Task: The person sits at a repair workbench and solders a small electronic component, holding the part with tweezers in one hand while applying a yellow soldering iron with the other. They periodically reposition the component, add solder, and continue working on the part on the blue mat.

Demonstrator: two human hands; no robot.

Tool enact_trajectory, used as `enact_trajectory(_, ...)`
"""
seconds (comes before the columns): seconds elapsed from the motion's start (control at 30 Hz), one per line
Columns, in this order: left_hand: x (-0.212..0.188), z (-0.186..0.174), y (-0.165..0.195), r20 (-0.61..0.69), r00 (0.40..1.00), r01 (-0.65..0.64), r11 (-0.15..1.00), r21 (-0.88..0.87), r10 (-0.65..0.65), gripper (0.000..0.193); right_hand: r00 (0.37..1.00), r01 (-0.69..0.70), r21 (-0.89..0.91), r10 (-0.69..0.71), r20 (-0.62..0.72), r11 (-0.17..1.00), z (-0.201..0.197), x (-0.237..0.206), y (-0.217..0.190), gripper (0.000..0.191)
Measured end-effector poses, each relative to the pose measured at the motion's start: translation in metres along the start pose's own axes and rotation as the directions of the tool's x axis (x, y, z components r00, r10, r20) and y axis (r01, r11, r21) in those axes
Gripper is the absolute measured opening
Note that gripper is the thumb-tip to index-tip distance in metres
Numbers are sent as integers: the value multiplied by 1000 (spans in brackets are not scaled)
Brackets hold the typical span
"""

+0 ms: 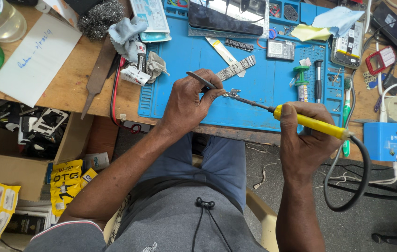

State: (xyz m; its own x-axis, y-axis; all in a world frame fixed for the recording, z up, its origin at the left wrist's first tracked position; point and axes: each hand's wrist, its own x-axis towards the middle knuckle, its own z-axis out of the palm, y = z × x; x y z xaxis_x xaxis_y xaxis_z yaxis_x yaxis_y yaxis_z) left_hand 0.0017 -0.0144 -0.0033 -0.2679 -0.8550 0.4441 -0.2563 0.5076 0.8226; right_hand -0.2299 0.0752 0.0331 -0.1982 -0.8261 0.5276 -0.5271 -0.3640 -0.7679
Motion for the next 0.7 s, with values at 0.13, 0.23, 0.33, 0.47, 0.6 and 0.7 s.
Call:
enact_trajectory(0.13, 1, -1, 0, -6, 1000, -17, 1000, -19, 17, 12, 1000, -13, 0, 13, 5, 1000, 2, 0, -2, 14)
enact_trajectory(0.23, 1, -2, 1, -4, 1000, -9, 999, -36, 9, 12, 1000, -11, 0, 11, 11, 1000, 4, 2, -2, 14)
enact_trajectory(0.33, 1, -2, 1, -1, 1000, -4, 1000, -29, 4, 12, 1000, 3, -11, -3, 15, 1000, 4, 3, -2, 14)
enact_trajectory(0.47, 1, -2, 2, 0, 1000, -1, 1000, -27, 1, 12, 1000, -11, -10, 11, 7, 1000, 3, 1, -2, 13)
enact_trajectory(0.6, 0, -1, 2, -9, 1000, -12, 999, -40, 12, 12, 999, -36, 17, 36, 2, 999, 1, -2, 1, 12)
enact_trajectory(0.7, 1, -1, 2, 4, 1000, 14, 1000, -5, -14, 12, 999, -8, 22, 9, -37, 1000, -1, -6, 6, 14)
